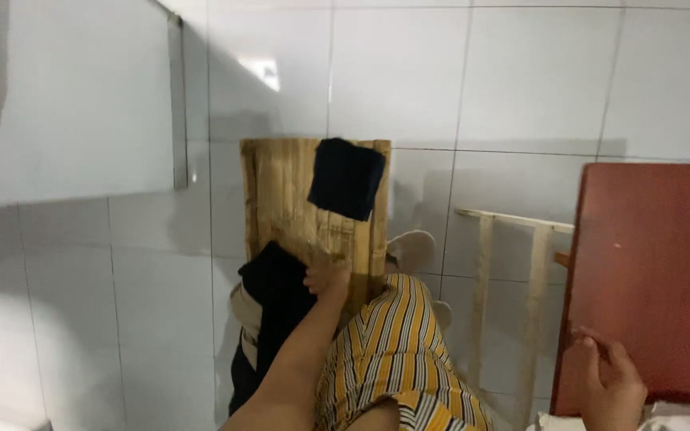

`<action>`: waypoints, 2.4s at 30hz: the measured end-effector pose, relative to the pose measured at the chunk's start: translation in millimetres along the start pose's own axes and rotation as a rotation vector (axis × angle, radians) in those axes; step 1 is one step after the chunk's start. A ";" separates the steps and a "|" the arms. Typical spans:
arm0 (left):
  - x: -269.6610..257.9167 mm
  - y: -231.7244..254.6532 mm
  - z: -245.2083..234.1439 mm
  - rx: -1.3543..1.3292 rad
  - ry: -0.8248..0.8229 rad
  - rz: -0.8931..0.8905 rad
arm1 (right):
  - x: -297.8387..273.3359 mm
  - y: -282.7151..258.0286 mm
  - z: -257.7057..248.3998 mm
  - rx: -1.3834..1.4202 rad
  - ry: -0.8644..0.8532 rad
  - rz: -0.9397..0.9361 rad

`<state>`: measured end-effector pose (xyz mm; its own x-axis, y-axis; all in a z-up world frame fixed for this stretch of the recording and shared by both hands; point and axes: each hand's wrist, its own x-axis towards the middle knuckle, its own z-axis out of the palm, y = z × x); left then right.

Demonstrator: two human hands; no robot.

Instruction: The person folds a white patterned cloth on a wooden table, smoothing and pressing it flat, then sprays it with a spray bottle and continues folding it into a compact rectangle.

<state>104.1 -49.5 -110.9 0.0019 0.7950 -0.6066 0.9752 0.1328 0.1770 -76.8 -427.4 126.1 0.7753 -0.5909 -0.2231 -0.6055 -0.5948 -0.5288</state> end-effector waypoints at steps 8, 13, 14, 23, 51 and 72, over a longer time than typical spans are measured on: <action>-44.8 -21.7 21.4 0.949 -0.680 0.861 | -36.5 27.5 -5.3 0.158 0.127 0.289; -128.2 -4.5 44.2 0.919 -0.766 1.403 | -75.4 30.8 -14.7 0.172 0.296 0.526; -154.5 -1.0 40.7 0.869 -0.922 1.498 | -81.5 27.3 -20.7 0.247 0.333 0.527; -350.2 -59.8 -7.8 0.723 -1.643 1.959 | -166.7 74.2 -38.8 0.164 0.885 0.581; -582.5 -281.6 -66.4 0.804 -1.956 2.199 | -176.6 135.4 -107.8 1.265 1.175 0.136; -537.5 -336.8 -71.8 0.691 -2.189 2.578 | -163.8 175.0 -140.8 1.489 0.596 0.242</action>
<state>-241.2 -479.0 211.2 -0.4440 -0.8162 0.3696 -0.3813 0.5454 0.7464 -335.0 -511.4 185.5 0.3016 -0.9143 -0.2703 0.2798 0.3559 -0.8917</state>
